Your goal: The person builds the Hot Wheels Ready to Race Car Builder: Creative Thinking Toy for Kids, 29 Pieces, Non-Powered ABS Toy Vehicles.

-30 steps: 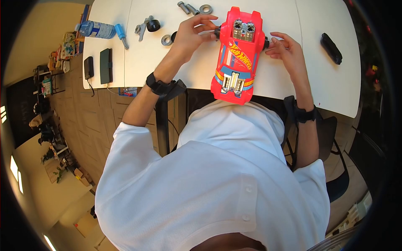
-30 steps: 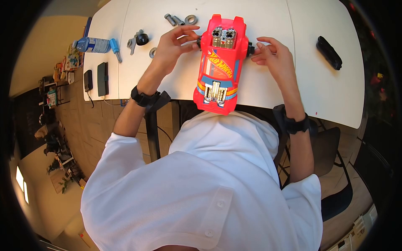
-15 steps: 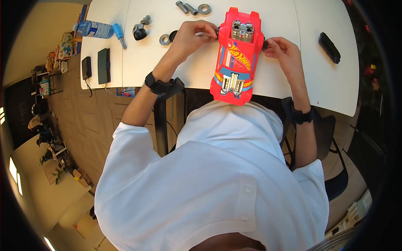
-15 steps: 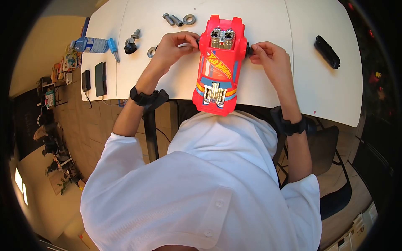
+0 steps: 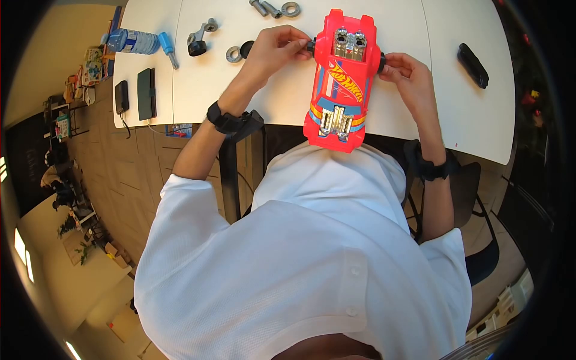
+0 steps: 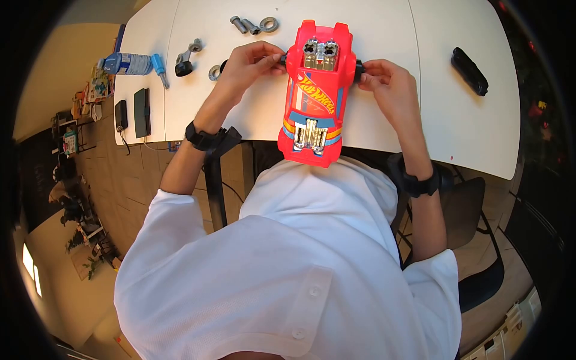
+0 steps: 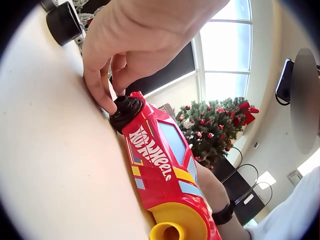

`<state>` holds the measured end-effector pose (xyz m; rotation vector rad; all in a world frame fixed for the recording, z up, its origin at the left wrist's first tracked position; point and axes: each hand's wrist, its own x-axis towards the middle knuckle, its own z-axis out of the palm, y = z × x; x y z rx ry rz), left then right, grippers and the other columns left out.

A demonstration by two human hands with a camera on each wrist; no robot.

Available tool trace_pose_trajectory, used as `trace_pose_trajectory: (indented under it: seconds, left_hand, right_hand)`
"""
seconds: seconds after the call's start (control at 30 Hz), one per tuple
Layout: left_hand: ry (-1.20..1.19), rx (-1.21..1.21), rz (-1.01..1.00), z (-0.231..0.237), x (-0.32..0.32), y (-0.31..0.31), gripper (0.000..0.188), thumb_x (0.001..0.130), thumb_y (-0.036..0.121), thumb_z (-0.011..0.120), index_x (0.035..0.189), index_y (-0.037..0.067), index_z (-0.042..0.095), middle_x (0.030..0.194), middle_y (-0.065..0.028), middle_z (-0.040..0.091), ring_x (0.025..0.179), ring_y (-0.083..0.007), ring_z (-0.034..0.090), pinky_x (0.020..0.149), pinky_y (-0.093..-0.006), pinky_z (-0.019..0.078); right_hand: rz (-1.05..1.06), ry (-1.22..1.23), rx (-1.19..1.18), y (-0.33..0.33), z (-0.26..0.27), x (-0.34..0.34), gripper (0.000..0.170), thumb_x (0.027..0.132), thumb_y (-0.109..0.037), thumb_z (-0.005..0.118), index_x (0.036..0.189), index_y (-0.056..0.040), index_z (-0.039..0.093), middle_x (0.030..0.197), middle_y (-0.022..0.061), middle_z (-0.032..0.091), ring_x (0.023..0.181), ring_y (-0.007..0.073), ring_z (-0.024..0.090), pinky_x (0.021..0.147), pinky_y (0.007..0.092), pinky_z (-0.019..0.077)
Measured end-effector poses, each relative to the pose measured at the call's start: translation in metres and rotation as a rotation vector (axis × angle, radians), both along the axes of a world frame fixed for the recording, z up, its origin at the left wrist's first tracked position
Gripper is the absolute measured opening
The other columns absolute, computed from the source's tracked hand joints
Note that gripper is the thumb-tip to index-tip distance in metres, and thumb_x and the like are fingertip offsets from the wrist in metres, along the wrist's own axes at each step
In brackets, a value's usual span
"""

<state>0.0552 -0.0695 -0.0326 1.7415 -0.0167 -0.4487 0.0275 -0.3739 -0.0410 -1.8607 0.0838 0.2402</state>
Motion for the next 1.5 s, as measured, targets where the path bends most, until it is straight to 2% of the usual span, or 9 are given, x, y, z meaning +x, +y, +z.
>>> trace_pose_trajectory:
  seconds: [0.2, 0.4, 0.47, 0.57, 0.8, 0.87, 1.07, 1.3, 1.5]
  left_hand:
    - [-0.004, -0.039, 0.023, 0.006, -0.008, 0.0, 0.012, 0.096, 0.002, 0.066, 0.108, -0.001, 0.068, 0.105, -0.0079, 0.071, 0.097, -0.0151, 0.07, 0.091, -0.0301, 0.0574]
    - [-0.084, -0.23, -0.016, 0.003, -0.008, 0.01, 0.012, 0.092, 0.0, 0.069, 0.103, 0.003, 0.067, 0.105, -0.0051, 0.069, 0.105, -0.016, 0.067, 0.102, -0.0336, 0.0538]
    - [-0.096, -0.121, 0.081, 0.005, -0.009, 0.01, 0.012, 0.096, 0.007, 0.068, 0.106, 0.002, 0.067, 0.103, -0.0064, 0.071, 0.099, -0.0164, 0.07, 0.095, -0.0318, 0.0569]
    - [0.079, 0.025, 0.03, 0.014, -0.011, 0.005, 0.018, 0.1, 0.014, 0.066, 0.109, 0.0, 0.068, 0.1, -0.0079, 0.072, 0.091, -0.0161, 0.072, 0.088, -0.03, 0.0596]
    - [0.084, -0.009, -0.033, 0.002, -0.008, 0.004, 0.019, 0.102, 0.016, 0.064, 0.109, -0.001, 0.068, 0.102, -0.0083, 0.073, 0.09, -0.0148, 0.072, 0.087, -0.0286, 0.0599]
    - [-0.174, -0.011, -0.127, -0.002, -0.009, 0.006, 0.017, 0.101, 0.016, 0.066, 0.106, 0.0, 0.068, 0.107, -0.007, 0.072, 0.093, -0.0139, 0.071, 0.089, -0.0285, 0.0586]
    - [-0.028, -0.04, 0.074, 0.004, -0.007, 0.005, 0.015, 0.099, 0.016, 0.069, 0.104, 0.001, 0.068, 0.108, -0.006, 0.071, 0.094, -0.0133, 0.071, 0.089, -0.0289, 0.0576]
    - [0.069, -0.026, -0.063, 0.003, -0.01, -0.001, 0.016, 0.098, 0.012, 0.07, 0.109, 0.001, 0.068, 0.099, -0.0054, 0.073, 0.096, -0.0134, 0.07, 0.09, -0.0288, 0.0573]
    - [-0.086, 0.073, -0.098, 0.013, -0.012, 0.004, 0.021, 0.091, 0.006, 0.075, 0.11, 0.0, 0.069, 0.104, -0.0066, 0.073, 0.104, -0.0165, 0.07, 0.093, -0.0286, 0.0557]
  right_hand:
    - [0.057, -0.018, 0.004, 0.001, -0.009, 0.005, 0.03, 0.103, -0.023, 0.062, 0.101, 0.0055, 0.07, 0.079, 0.0089, 0.072, 0.072, 0.0148, 0.071, 0.068, 0.0285, 0.0567]
    - [0.033, 0.095, -0.581, 0.014, 0.026, 0.008, 0.046, 0.107, -0.035, 0.052, 0.089, 0.0039, 0.068, 0.071, 0.0103, 0.067, 0.063, 0.0136, 0.066, 0.059, 0.0324, 0.0506]
    - [-0.001, -0.002, -0.382, 0.009, 0.022, 0.005, 0.036, 0.107, -0.031, 0.055, 0.104, 0.002, 0.068, 0.09, 0.0081, 0.072, 0.075, 0.0113, 0.069, 0.067, 0.0272, 0.0557]
    - [-0.033, -0.142, -0.052, 0.008, 0.008, -0.001, 0.023, 0.103, -0.016, 0.059, 0.107, 0.0041, 0.068, 0.084, 0.0088, 0.072, 0.072, 0.0176, 0.071, 0.069, 0.0299, 0.0577]
    - [-0.025, -0.085, -0.071, 0.004, -0.004, 0.0, 0.022, 0.102, -0.013, 0.059, 0.113, 0.0045, 0.067, 0.09, 0.0104, 0.073, 0.074, 0.0161, 0.071, 0.072, 0.0289, 0.059]
    - [0.104, 0.0, -0.09, 0.001, -0.007, 0.007, 0.024, 0.104, -0.015, 0.058, 0.113, 0.0044, 0.067, 0.09, 0.0103, 0.073, 0.073, 0.0151, 0.071, 0.071, 0.0286, 0.0588]
    - [-0.062, -0.056, -0.17, 0.004, 0.017, 0.0, 0.021, 0.103, -0.013, 0.058, 0.114, 0.0026, 0.067, 0.093, 0.0096, 0.072, 0.077, 0.0148, 0.071, 0.068, 0.0281, 0.0588]
    - [-0.041, -0.081, -0.006, 0.009, 0.014, -0.008, 0.019, 0.097, -0.003, 0.063, 0.116, 0.001, 0.066, 0.095, 0.0104, 0.072, 0.084, 0.016, 0.073, 0.071, 0.0277, 0.0603]
    - [0.048, 0.048, 0.024, -0.001, -0.003, 0.002, 0.021, 0.099, -0.008, 0.063, 0.117, 0.0025, 0.066, 0.097, 0.0103, 0.074, 0.086, 0.0159, 0.074, 0.077, 0.0273, 0.0598]
